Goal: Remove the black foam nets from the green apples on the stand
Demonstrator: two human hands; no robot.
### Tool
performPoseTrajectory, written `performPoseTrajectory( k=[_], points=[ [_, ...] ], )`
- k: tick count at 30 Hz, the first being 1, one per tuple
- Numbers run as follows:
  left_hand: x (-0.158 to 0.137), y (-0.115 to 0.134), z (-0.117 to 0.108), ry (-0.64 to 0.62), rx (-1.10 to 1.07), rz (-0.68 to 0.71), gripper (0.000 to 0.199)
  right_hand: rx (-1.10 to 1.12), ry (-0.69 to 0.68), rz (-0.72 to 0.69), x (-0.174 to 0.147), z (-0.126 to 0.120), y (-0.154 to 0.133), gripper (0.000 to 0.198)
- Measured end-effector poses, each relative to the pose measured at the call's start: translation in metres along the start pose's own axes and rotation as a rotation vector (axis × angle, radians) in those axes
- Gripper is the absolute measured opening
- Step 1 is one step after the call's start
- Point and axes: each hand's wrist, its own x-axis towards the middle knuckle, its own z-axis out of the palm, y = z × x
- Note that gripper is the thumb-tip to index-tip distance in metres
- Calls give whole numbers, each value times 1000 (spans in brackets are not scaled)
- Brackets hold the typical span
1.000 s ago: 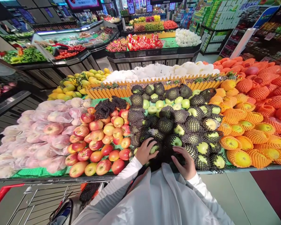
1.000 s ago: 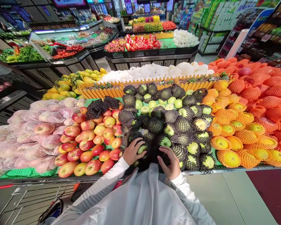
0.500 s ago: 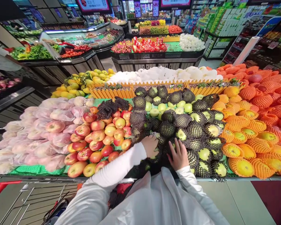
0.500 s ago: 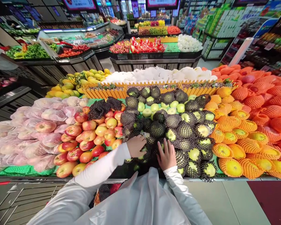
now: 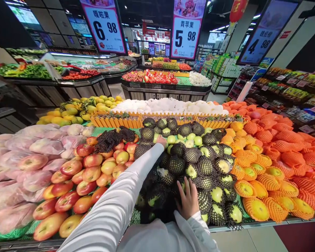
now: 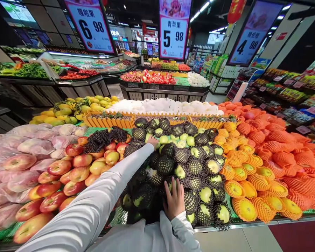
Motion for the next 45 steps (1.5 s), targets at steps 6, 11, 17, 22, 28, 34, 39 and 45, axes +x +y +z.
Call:
performPoseTrajectory(
  k=[6,11,17,22,28,34,39,45],
  points=[
    [-2,-12,-21,134,-41,-18,75,22,-31,12,1,-3,-2,75],
    [-59,-18,-55,370,-296,75,77,52,-83,0,4,-8,0,71],
    [-186,17,-51,254,-684,253,80,317,153,94,15,-34,-4,88],
    [-247,60,-14,55,-720,375,77,578,212,-137,24,-58,-15,78],
    [-267,49,4,107,-747,305,82,480,166,8,34,-64,-5,68],
    [-292,11,37,175,-423,245,53,466,256,466,60,-53,35,79],
    [-311,16,90,286,-321,101,74,480,217,393,68,-24,50,82],
    [-311,36,135,487,-335,-250,81,402,255,391,64,-25,43,67]
  ],
)
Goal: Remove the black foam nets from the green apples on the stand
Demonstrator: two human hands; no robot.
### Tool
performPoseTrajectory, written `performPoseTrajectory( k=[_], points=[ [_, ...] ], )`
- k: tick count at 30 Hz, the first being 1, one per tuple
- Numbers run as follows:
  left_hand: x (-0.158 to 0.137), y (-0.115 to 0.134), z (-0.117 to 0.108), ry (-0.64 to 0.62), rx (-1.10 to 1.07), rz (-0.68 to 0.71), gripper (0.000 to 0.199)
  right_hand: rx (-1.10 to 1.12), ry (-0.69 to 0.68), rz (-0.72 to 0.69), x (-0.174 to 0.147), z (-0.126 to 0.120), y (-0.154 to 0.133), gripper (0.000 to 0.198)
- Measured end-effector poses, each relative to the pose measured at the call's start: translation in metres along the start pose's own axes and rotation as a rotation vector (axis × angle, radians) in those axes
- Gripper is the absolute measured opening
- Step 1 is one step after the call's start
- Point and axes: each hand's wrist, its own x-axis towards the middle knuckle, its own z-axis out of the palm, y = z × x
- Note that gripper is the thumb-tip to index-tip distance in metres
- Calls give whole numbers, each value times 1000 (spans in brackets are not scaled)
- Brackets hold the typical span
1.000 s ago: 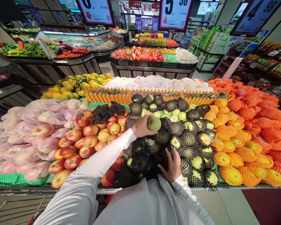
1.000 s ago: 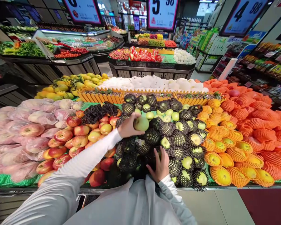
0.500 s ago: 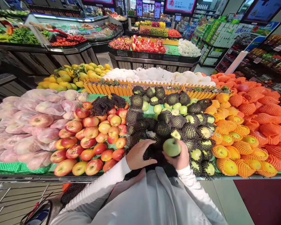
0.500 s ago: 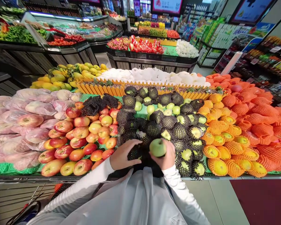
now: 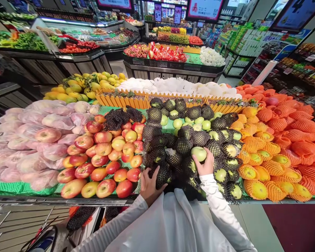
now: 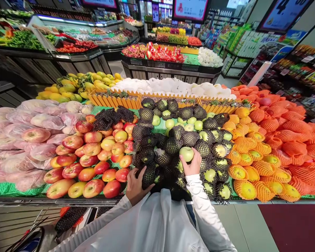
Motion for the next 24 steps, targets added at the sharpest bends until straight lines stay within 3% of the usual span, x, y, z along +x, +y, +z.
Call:
performPoseTrajectory(
  k=[3,7,12,14,15,17,20,24],
  points=[
    [5,-1,12,30,-101,-19,88,33,36,-63,-3,-2,-4,55],
    [7,-12,17,39,-220,31,79,14,42,-156,-7,3,-3,56],
    [11,-40,-1,157,-313,253,92,58,61,-99,-10,8,0,66],
    [37,-42,-18,307,-312,250,99,71,63,-79,-9,8,-2,68],
    [58,-39,-28,408,-299,183,102,71,66,-76,-9,8,-2,69],
    [110,-24,-45,463,-231,135,99,63,75,-83,-8,9,-4,69],
    [197,9,-55,276,-126,103,79,40,86,-93,-7,11,-6,68],
    [278,45,-29,-162,137,11,77,36,92,-111,-8,11,-6,67]
  ],
)
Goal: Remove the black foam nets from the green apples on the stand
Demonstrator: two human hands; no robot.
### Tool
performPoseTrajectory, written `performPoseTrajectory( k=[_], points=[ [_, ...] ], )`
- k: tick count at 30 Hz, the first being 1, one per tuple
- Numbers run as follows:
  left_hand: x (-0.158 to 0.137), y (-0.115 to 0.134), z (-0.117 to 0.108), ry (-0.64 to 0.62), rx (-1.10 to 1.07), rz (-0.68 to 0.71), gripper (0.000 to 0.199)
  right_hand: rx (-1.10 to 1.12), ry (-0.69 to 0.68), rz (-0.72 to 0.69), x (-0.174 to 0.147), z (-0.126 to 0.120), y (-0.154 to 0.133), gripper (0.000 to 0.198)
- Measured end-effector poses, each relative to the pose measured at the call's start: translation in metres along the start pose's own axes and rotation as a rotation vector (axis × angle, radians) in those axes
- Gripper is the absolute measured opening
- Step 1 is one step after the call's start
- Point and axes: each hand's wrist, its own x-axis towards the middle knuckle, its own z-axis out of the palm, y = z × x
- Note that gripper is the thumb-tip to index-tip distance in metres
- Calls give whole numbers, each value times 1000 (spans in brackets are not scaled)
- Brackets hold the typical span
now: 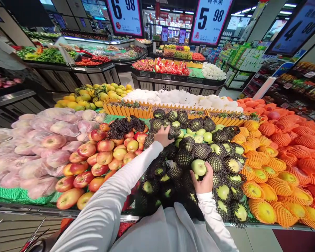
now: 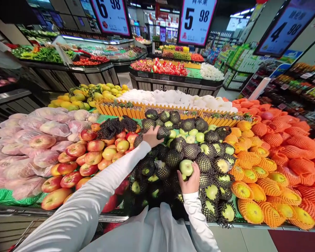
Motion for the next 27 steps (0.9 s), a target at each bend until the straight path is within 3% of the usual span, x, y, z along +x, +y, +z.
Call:
performPoseTrajectory(
  k=[1,4,8,12,16,18,21,22,24,27],
  points=[
    [12,7,8,-103,62,-42,79,5,2,-6,-1,0,1,66],
    [33,22,33,-255,112,-106,82,21,14,-9,-3,-1,3,66],
    [39,24,53,-347,109,-139,79,28,26,-4,-5,1,5,67],
    [33,9,49,-353,65,-91,81,37,27,-11,-4,3,5,70],
    [23,-21,20,-201,-17,49,53,33,22,-12,-2,4,6,69],
    [23,-46,2,-45,-52,29,41,32,26,-8,-2,4,6,70],
    [30,-95,-19,260,-194,-233,35,34,21,10,-2,4,7,73],
    [32,-112,-23,301,-279,-341,33,35,18,16,-3,4,7,74],
    [34,-140,-26,284,-459,-473,31,35,19,26,-3,4,6,76],
    [28,-162,-25,295,-575,-485,26,30,27,41,-3,4,5,81]
  ],
)
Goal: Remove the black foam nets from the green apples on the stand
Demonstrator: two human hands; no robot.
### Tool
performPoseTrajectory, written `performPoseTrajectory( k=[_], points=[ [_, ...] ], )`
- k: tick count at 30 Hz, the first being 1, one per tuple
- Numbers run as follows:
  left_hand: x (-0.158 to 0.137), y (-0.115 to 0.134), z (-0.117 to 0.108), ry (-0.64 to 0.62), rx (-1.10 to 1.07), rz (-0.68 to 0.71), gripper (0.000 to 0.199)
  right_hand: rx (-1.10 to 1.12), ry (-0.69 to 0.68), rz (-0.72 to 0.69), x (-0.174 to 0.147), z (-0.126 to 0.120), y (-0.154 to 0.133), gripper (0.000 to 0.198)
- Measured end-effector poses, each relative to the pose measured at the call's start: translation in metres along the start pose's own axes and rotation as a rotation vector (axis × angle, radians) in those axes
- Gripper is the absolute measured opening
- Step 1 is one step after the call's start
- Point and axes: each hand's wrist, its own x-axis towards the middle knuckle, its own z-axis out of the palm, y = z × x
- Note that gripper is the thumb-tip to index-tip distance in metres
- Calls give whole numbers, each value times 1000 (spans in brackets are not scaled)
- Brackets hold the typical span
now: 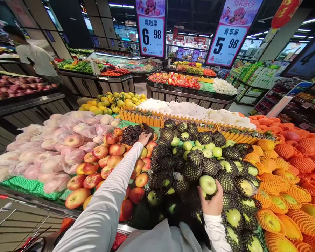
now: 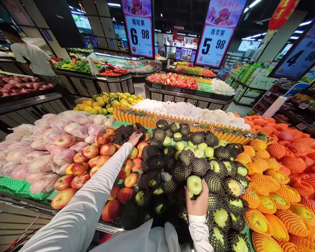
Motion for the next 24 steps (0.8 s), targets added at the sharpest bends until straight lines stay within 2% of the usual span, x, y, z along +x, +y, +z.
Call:
performPoseTrajectory(
  k=[4,6,7,8,10,11,13,15,17,19,21,24],
  points=[
    [-32,1,-8,152,-80,108,22,43,80,30,2,-10,-7,82],
    [-67,11,-10,236,-171,187,20,131,113,92,5,-22,-15,77],
    [-90,18,-10,274,-286,251,20,185,129,129,7,-30,-20,75],
    [-115,25,-9,263,-394,302,23,239,148,162,8,-38,-25,73],
    [-172,39,-3,126,-527,326,28,350,141,208,7,-53,-34,67],
    [-201,46,2,15,-575,325,30,417,69,227,4,-58,-37,62],
    [-251,57,13,-269,-660,347,43,581,-178,272,-4,-64,-41,53],
    [-286,64,21,-538,-671,376,64,722,-396,348,-16,-63,-43,50],
    [-303,68,24,-694,-594,424,55,787,-457,457,-25,-59,-45,46],
    [-307,71,23,-737,-513,481,35,806,-483,559,-27,-56,-47,35],
    [-305,71,22,-737,-505,525,37,865,-503,656,-22,-60,-48,31],
    [-305,63,24,-789,-590,520,46,870,-402,764,-13,-78,-46,36]
  ],
)
